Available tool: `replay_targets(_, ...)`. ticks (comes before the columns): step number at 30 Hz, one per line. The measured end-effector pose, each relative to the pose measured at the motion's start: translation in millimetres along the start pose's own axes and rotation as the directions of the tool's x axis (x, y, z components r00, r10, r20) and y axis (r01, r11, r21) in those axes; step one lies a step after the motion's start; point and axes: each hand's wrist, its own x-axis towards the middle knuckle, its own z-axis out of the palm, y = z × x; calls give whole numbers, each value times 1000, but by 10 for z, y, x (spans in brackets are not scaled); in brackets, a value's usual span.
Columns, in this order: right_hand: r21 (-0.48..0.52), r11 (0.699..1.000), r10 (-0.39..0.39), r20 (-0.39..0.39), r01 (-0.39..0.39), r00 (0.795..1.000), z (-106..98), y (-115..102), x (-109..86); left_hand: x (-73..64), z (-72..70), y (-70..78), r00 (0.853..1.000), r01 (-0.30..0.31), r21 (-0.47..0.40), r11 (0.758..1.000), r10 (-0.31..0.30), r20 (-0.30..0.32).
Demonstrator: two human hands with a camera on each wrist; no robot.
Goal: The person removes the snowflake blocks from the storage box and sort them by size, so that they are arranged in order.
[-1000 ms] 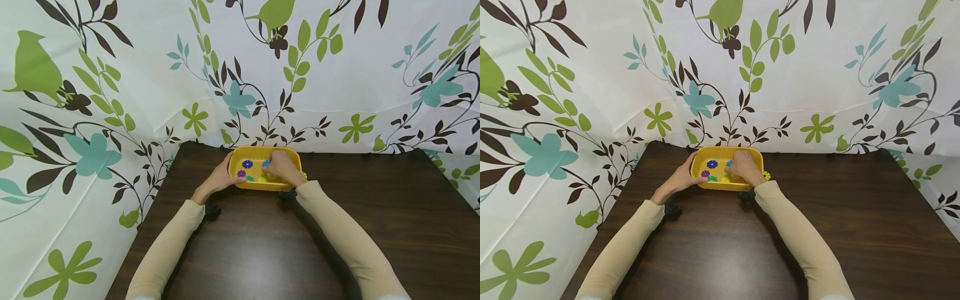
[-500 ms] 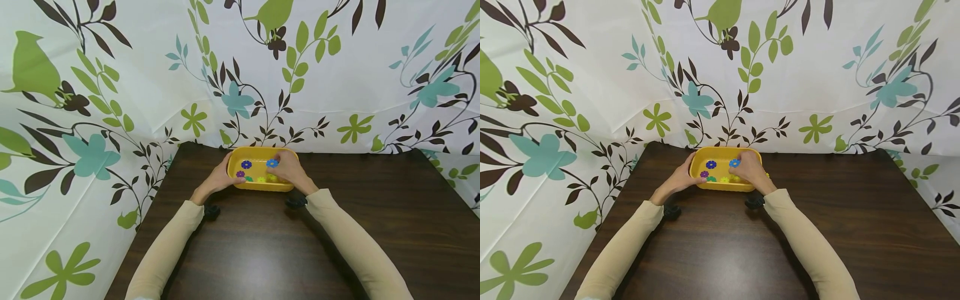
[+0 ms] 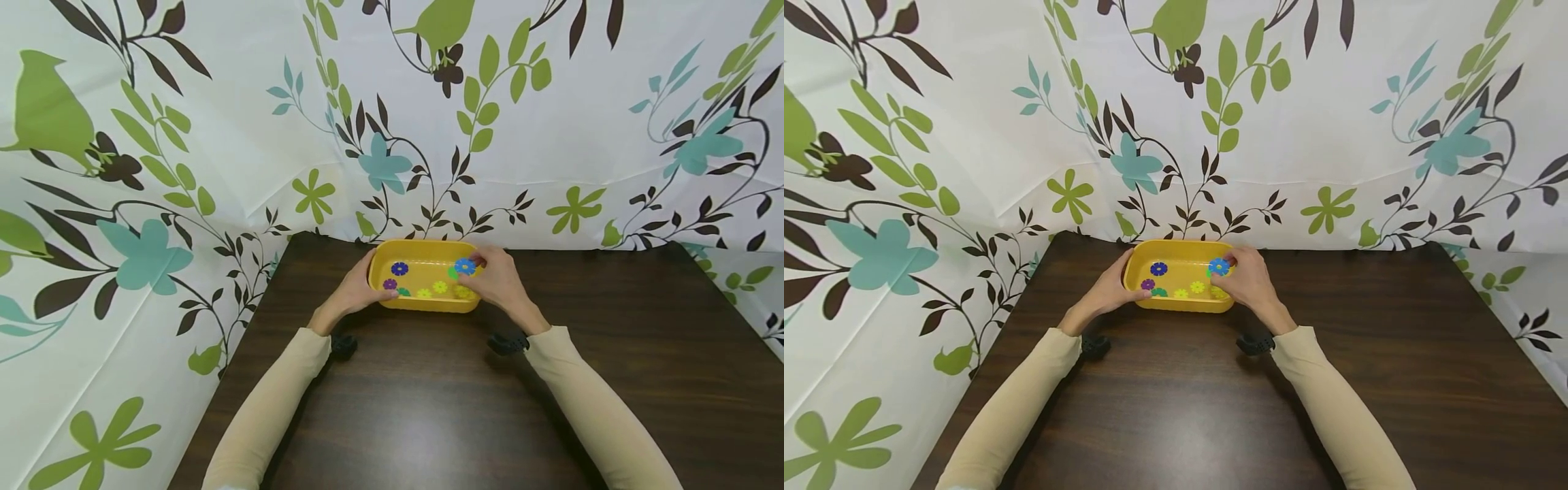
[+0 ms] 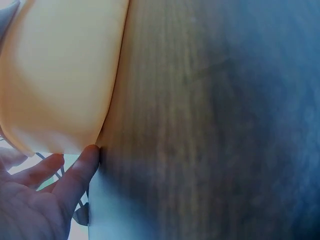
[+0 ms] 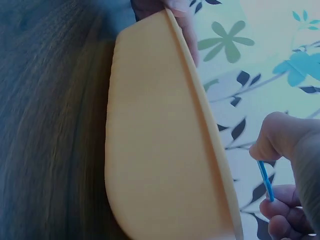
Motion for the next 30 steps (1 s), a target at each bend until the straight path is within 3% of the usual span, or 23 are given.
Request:
replay_targets(7,8,1000,20,-57,-19,998,-186,211,-150,-18,15,17,1000,27,62,998,-26,-14)
replay_targets(19,-48,998,40,-103,-45,994,-348,600,-320,-25,8,30,999,26,63,998,-24,-36)
replay_targets(30,-65,987,149,18,-147,989,-300,877,-364,-27,5,18,999,29,67,997,-27,-31)
